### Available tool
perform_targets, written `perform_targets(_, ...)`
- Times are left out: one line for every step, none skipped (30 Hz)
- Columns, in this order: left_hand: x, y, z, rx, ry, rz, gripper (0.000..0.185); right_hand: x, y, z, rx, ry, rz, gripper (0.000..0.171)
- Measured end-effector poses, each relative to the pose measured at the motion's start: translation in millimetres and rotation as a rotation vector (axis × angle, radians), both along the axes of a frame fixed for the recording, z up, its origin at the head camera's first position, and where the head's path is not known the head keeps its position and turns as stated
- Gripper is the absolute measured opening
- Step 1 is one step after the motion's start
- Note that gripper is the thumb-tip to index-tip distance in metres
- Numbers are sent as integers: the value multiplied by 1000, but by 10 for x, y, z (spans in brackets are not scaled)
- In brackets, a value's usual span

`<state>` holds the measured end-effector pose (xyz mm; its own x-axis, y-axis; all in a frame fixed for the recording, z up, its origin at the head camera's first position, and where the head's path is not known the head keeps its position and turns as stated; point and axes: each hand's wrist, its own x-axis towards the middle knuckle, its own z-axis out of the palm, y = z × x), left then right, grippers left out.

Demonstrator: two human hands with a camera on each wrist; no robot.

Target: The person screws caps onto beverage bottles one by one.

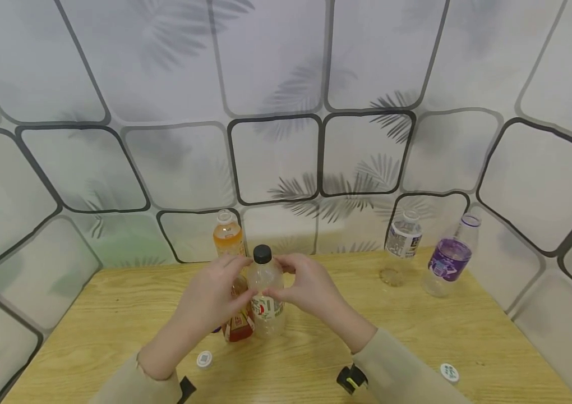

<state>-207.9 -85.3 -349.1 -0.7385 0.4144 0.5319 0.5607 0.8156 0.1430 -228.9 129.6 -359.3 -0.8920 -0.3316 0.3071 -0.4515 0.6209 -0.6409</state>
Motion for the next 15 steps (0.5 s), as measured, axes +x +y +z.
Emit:
perform_targets(-3,0,7,-3,-3,2,52,-3,-2,-1,-1,-6,-2,59)
perform_targets(-7,0,13,-4,-6,4,52,-7,-3,-1,-3,-10,-5,59)
perform_targets(-15,1,14,-4,-7,4,51,-10,-5,-1,-5,-16,-7,60)
perform_targets(-19,0,16,-1,-11,5,51,-13,-7,0,-7,-20,-8,61)
perform_targets(-24,-1,18,0,-15,4,50,-16,-8,1,-8,-25,-7,61)
perform_targets(-27,-2,19,1,-19,4,50,-17,-8,2,-8,-30,-8,62)
perform_targets(-30,-1,20,2,-21,4,49,-17,-9,7,-7,-34,-5,62)
perform_targets(-36,-2,17,4,-25,4,49,-20,-9,9,-3,-35,-4,63)
perform_targets(-39,-2,18,5,-30,4,48,-20,-9,11,-3,-42,-5,63)
perform_targets(-38,-1,22,5,-35,5,48,-23,-9,10,0,-44,-4,63)
perform_targets(-39,-1,23,4,-40,6,48,-24,-9,11,3,-40,-2,63)
perform_targets(-38,0,26,5,-44,7,48,-25,-11,10,6,-35,0,63)
perform_targets(-36,1,29,6,-52,8,47,-24,-13,7,6,-32,-1,64)
perform_targets(-37,0,31,7,-60,10,47,-26,-13,0,3,-31,-6,64)
perform_targets(-36,-1,34,6,-68,12,47,-23,-15,-5,1,-29,-10,64)
